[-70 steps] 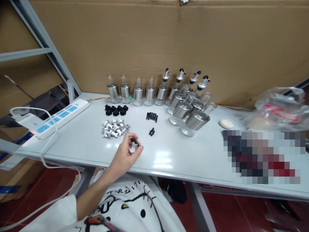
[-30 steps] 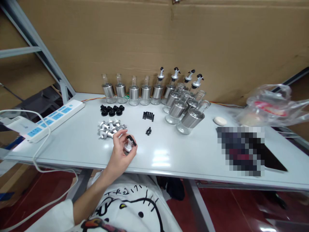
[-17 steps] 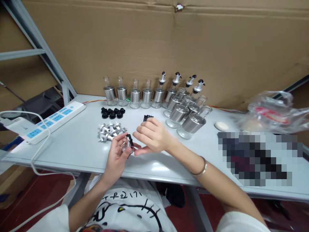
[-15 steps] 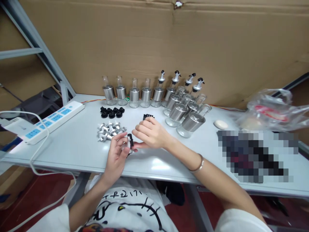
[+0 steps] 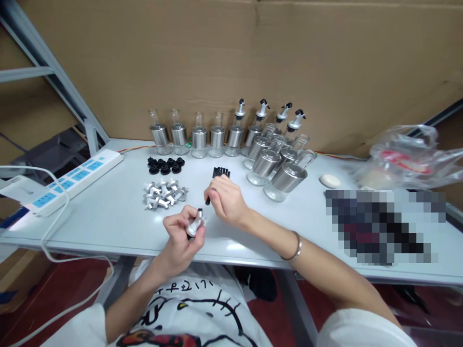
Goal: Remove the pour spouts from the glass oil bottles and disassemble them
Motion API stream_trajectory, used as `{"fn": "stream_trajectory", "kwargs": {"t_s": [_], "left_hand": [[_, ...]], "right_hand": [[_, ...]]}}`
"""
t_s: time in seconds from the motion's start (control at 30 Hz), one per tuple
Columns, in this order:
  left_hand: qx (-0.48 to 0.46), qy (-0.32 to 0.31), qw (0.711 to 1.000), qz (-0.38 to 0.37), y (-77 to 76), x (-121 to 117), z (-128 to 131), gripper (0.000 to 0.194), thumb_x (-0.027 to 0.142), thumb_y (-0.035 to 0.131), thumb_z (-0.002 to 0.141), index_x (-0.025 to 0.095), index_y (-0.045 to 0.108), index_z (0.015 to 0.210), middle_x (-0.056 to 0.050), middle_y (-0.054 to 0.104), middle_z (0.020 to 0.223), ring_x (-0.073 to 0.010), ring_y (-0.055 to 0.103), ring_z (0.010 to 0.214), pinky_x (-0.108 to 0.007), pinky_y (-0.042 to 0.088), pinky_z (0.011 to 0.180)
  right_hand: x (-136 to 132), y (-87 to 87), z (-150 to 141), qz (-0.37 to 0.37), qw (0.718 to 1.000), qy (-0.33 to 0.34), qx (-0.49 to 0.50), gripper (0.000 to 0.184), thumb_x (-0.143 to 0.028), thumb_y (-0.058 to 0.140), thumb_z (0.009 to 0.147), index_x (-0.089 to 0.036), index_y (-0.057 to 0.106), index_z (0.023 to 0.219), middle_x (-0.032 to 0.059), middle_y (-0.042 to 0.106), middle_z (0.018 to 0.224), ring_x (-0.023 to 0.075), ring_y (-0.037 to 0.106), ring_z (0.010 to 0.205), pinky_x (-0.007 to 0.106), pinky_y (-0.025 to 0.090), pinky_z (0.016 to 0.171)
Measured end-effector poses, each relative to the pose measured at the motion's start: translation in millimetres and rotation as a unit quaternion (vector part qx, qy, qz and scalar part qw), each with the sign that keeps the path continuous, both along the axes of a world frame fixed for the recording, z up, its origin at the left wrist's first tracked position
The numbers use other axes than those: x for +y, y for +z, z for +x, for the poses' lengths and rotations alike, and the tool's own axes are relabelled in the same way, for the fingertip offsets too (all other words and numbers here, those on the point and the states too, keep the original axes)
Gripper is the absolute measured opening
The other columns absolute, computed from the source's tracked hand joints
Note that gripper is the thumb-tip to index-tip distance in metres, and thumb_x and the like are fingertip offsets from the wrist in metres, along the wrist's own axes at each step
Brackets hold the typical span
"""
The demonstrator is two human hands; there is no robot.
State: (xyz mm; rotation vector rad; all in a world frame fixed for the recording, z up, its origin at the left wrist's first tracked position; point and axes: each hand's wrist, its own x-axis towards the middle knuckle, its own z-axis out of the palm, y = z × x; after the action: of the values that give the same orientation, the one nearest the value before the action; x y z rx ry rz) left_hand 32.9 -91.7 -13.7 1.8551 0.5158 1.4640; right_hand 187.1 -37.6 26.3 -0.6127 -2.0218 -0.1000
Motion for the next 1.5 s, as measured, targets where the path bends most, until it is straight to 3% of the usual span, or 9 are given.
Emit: {"fn": "stream_trajectory", "kwargs": {"t_s": [0.17, 0.37, 0.53, 0.63, 0.9, 1.13, 1.27, 1.37, 1.5], "left_hand": [[-0.032, 0.066, 0.993, -0.090, -0.2, -2.8, 0.2, 0.027, 0.013, 0.047, 0.090, 0.026, 0.025, 0.098, -0.001, 0.039, 0.101, -0.0101, 0.048, 0.084, -0.027, 0.042, 0.076], [0.024, 0.081, 0.992, -0.095, 2.3, -4.1, -2.6, 0.024, 0.014, 0.049, 0.090, 0.026, 0.037, 0.106, -0.002, 0.041, 0.103, -0.0119, 0.048, 0.091, -0.026, 0.041, 0.081], [0.039, 0.092, 0.991, -0.092, 4.6, -3.1, -3.7, 0.023, 0.015, 0.050, 0.090, 0.026, 0.040, 0.108, -0.003, 0.043, 0.102, -0.0126, 0.047, 0.091, -0.025, 0.041, 0.080], [0.040, 0.094, 0.990, -0.101, 4.3, -3.8, -3.4, 0.021, 0.016, 0.050, 0.090, 0.025, 0.041, 0.106, -0.003, 0.044, 0.103, -0.0128, 0.047, 0.089, -0.025, 0.042, 0.078], [0.008, 0.077, 0.987, -0.138, -3.5, -3.4, -0.7, 0.032, 0.012, 0.049, 0.087, 0.025, 0.033, 0.111, -0.005, 0.046, 0.106, -0.0143, 0.053, 0.099, -0.035, 0.042, 0.092], [-0.059, 0.075, 0.980, -0.173, 0.7, -4.4, 1.1, 0.029, 0.015, 0.051, 0.090, 0.026, 0.029, 0.106, -0.007, 0.053, 0.114, -0.0172, 0.054, 0.116, -0.039, 0.040, 0.097], [-0.084, 0.022, 0.979, -0.186, 2.8, -5.3, 2.2, 0.015, 0.025, 0.043, 0.096, 0.025, 0.029, 0.103, -0.010, 0.051, 0.125, -0.0169, 0.060, 0.109, -0.038, 0.043, 0.094], [-0.085, -0.012, 0.979, -0.183, 3.0, -6.2, 2.1, 0.010, 0.031, 0.034, 0.099, 0.025, 0.028, 0.105, -0.008, 0.053, 0.116, -0.0133, 0.065, 0.091, -0.035, 0.047, 0.087], [-0.085, -0.039, 0.988, -0.124, 3.3, -7.0, 0.3, 0.009, 0.032, 0.031, 0.100, 0.026, 0.029, 0.105, -0.003, 0.052, 0.102, -0.0094, 0.061, 0.074, -0.033, 0.049, 0.079]], "right_hand": [[22.9, 4.2, 26.3, -0.142, 0.974, -0.167, 0.063, 0.027, -0.033, 0.048, 0.093, -0.018, 0.058, 0.073, 0.0019, 0.057, 0.066, 0.0139, 0.051, 0.062, 0.027, 0.038, 0.060], [54.3, -10.6, 67.0, -0.392, 0.883, -0.252, 0.052, 0.010, -0.024, 0.060, 0.079, -0.016, 0.058, 0.073, -0.0009, 0.062, 0.060, 0.0135, 0.057, 0.055, 0.025, 0.041, 0.059], [52.9, -18.4, 69.4, -0.339, 0.847, -0.380, -0.155, 0.013, -0.024, 0.064, 0.079, -0.017, 0.059, 0.069, 0.0034, 0.065, 0.062, 0.0192, 0.061, 0.063, 0.027, 0.040, 0.061], [50.3, -17.3, 65.2, -0.320, 0.816, -0.413, -0.249, 0.017, -0.029, 0.060, 0.085, -0.016, 0.066, 0.077, 0.0093, 0.069, 0.074, 0.0238, 0.064, 0.073, 0.029, 0.040, 0.062], [50.5, -12.8, 67.8, -0.392, 0.833, -0.321, -0.223, 0.029, -0.011, 0.047, 0.083, -0.017, 0.074, 0.093, 0.0041, 0.071, 0.078, 0.0184, 0.065, 0.075, 0.025, 0.045, 0.074], [47.6, -18.4, 67.6, -0.269, 0.917, -0.273, -0.108, 0.022, -0.018, 0.048, 0.086, -0.017, 0.070, 0.087, 0.0070, 0.066, 0.092, 0.0187, 0.062, 0.078, 0.030, 0.048, 0.075], [30.6, -6.7, 49.3, -0.161, 0.974, -0.146, -0.056, 0.027, -0.028, 0.040, 0.096, -0.018, 0.061, 0.112, 0.0094, 0.064, 0.102, 0.0198, 0.060, 0.089, 0.032, 0.049, 0.076], [15.7, -3.2, 31.1, -0.114, 0.988, -0.031, -0.103, 0.031, -0.026, 0.036, 0.098, -0.020, 0.051, 0.125, 0.0109, 0.061, 0.112, 0.0203, 0.059, 0.098, 0.035, 0.050, 0.083], [4.3, -7.2, 14.2, -0.088, 0.986, 0.050, -0.131, 0.028, -0.025, 0.033, 0.100, -0.021, 0.050, 0.121, 0.0105, 0.062, 0.108, 0.0197, 0.058, 0.097, 0.036, 0.050, 0.080]]}}
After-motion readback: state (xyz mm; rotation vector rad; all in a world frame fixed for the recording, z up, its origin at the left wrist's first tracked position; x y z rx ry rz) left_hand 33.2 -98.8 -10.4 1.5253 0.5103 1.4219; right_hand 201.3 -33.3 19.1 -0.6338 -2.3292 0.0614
